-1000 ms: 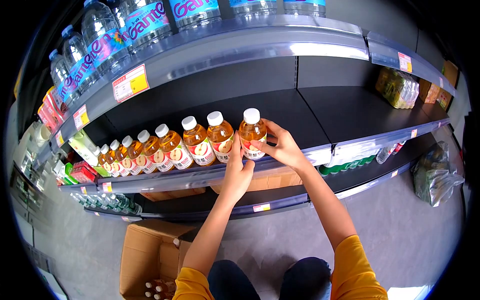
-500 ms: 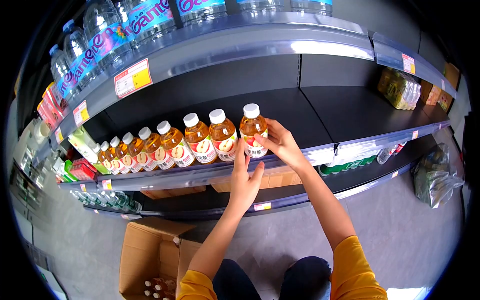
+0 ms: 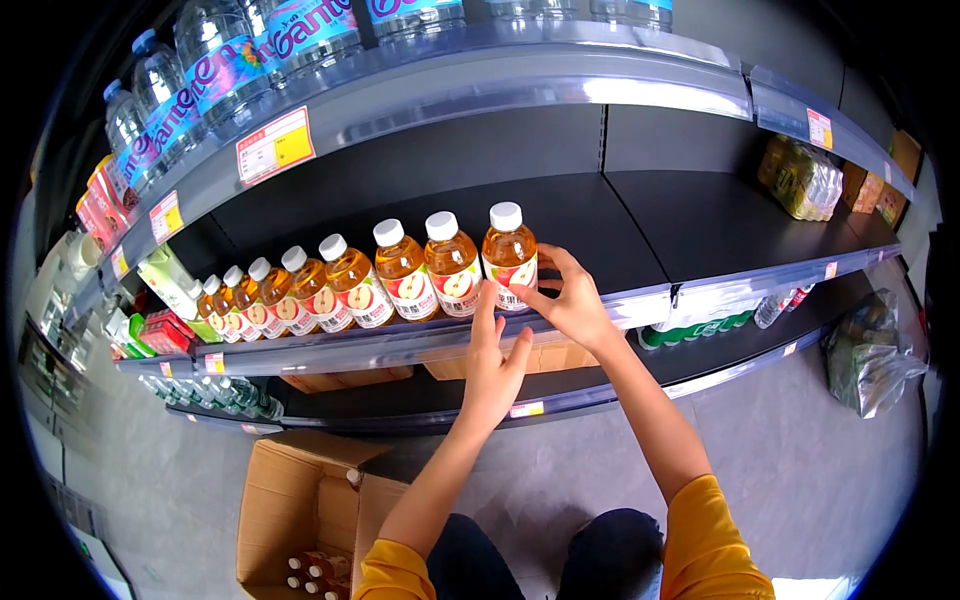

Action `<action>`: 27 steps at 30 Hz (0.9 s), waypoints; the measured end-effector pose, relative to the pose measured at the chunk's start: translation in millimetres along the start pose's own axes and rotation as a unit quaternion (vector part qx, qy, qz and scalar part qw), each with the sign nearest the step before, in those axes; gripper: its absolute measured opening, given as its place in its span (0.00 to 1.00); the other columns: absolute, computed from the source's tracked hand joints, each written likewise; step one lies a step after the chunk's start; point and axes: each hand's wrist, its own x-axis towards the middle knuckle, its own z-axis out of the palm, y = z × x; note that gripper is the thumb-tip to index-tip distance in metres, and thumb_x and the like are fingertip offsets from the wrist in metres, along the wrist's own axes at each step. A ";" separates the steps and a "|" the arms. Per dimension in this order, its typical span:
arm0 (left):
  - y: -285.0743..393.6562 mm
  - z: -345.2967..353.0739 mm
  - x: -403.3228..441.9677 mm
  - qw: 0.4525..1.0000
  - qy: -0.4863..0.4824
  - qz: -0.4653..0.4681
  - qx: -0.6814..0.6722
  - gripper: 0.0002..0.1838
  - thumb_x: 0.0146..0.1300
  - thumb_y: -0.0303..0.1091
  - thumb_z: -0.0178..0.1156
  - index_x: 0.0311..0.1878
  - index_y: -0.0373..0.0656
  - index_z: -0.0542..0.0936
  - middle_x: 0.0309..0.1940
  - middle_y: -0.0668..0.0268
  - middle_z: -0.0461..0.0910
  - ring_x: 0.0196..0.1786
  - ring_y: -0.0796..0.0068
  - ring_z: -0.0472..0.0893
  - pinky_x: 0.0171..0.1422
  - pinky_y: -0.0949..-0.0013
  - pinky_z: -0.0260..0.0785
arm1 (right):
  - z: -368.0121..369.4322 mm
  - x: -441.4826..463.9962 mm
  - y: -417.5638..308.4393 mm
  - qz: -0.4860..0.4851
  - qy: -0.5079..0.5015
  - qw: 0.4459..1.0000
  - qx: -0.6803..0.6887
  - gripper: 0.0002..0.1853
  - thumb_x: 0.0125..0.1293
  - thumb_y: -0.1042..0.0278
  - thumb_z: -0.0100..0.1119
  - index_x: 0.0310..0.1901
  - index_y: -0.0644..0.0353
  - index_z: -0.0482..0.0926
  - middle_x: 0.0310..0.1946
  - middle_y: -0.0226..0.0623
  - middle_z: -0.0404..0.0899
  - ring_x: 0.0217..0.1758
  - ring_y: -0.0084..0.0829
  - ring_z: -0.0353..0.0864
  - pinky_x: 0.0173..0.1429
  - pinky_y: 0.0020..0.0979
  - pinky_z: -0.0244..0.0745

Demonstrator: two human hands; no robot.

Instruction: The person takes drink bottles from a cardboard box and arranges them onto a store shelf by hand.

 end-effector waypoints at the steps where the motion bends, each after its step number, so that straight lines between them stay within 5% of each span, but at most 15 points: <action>1: 0.6 -0.1 -3.1 1.000 -0.002 0.013 0.006 0.35 0.59 0.22 0.54 0.68 0.41 0.51 0.69 0.61 0.49 0.70 0.69 0.52 0.69 0.61 0.51 | 1.6 -0.5 -0.4 0.002 0.001 1.000 0.001 0.30 0.50 0.66 0.67 0.53 0.72 0.68 0.47 0.46 0.73 0.49 0.36 0.77 0.49 0.33 0.76; 6: -0.5 -1.0 -7.3 1.000 -0.008 0.017 -0.020 0.34 0.60 0.24 0.55 0.68 0.41 0.51 0.69 0.59 0.49 0.71 0.67 0.51 0.69 0.61 0.52 | 4.6 -0.4 -0.8 0.019 -0.024 1.000 0.002 0.31 0.52 0.65 0.67 0.55 0.72 0.65 0.48 0.49 0.73 0.53 0.38 0.74 0.53 0.35 0.74; 9: 3.1 -6.7 -12.6 0.999 -0.003 0.020 -0.026 0.34 0.61 0.26 0.55 0.68 0.40 0.51 0.68 0.59 0.50 0.71 0.67 0.51 0.70 0.60 0.51 | 7.3 -8.9 -11.5 -0.138 0.171 0.971 -0.095 0.31 0.52 0.69 0.66 0.56 0.69 0.64 0.51 0.49 0.67 0.54 0.40 0.70 0.55 0.36 0.67; 11: 3.6 -7.6 -13.0 0.999 -0.003 0.040 -0.029 0.34 0.61 0.28 0.55 0.68 0.40 0.51 0.68 0.58 0.51 0.70 0.66 0.52 0.69 0.59 0.51 | 5.6 -13.7 -23.4 -0.185 0.204 0.956 -0.104 0.26 0.53 0.71 0.63 0.54 0.67 0.66 0.51 0.47 0.67 0.52 0.40 0.69 0.55 0.35 0.65; 17: 23.2 -81.9 -34.9 0.996 0.043 0.083 0.008 0.34 0.59 0.24 0.55 0.67 0.38 0.53 0.65 0.55 0.56 0.67 0.63 0.60 0.67 0.63 0.55 | 91.9 -23.6 -73.3 -0.242 0.087 0.966 -0.035 0.24 0.53 0.73 0.62 0.52 0.65 0.66 0.51 0.48 0.68 0.54 0.42 0.68 0.58 0.37 0.63; 20: 21.4 -139.4 -64.9 0.991 0.117 0.054 -0.019 0.32 0.58 0.22 0.55 0.66 0.40 0.56 0.63 0.57 0.61 0.65 0.66 0.64 0.65 0.65 0.57 | 152.6 -34.7 -90.8 -0.264 0.036 0.963 0.034 0.25 0.53 0.73 0.61 0.52 0.66 0.65 0.52 0.50 0.67 0.56 0.46 0.67 0.59 0.39 0.63; 22: 14.7 -215.6 -105.7 0.977 0.194 0.021 0.082 0.31 0.59 0.21 0.53 0.66 0.41 0.57 0.61 0.58 0.63 0.63 0.68 0.65 0.64 0.65 0.57 | 219.6 -50.6 -109.7 -0.288 -0.036 0.953 0.090 0.25 0.53 0.73 0.61 0.53 0.67 0.65 0.51 0.51 0.67 0.55 0.47 0.67 0.59 0.39 0.63; 27: 7.1 -329.3 -189.9 0.938 0.316 -0.102 0.103 0.27 0.62 0.22 0.48 0.65 0.42 0.57 0.57 0.58 0.68 0.60 0.68 0.67 0.63 0.67 0.60 | 338.3 -97.0 -122.1 -0.201 -0.175 0.945 0.191 0.23 0.56 0.70 0.59 0.52 0.67 0.66 0.50 0.51 0.68 0.52 0.47 0.70 0.55 0.36 0.67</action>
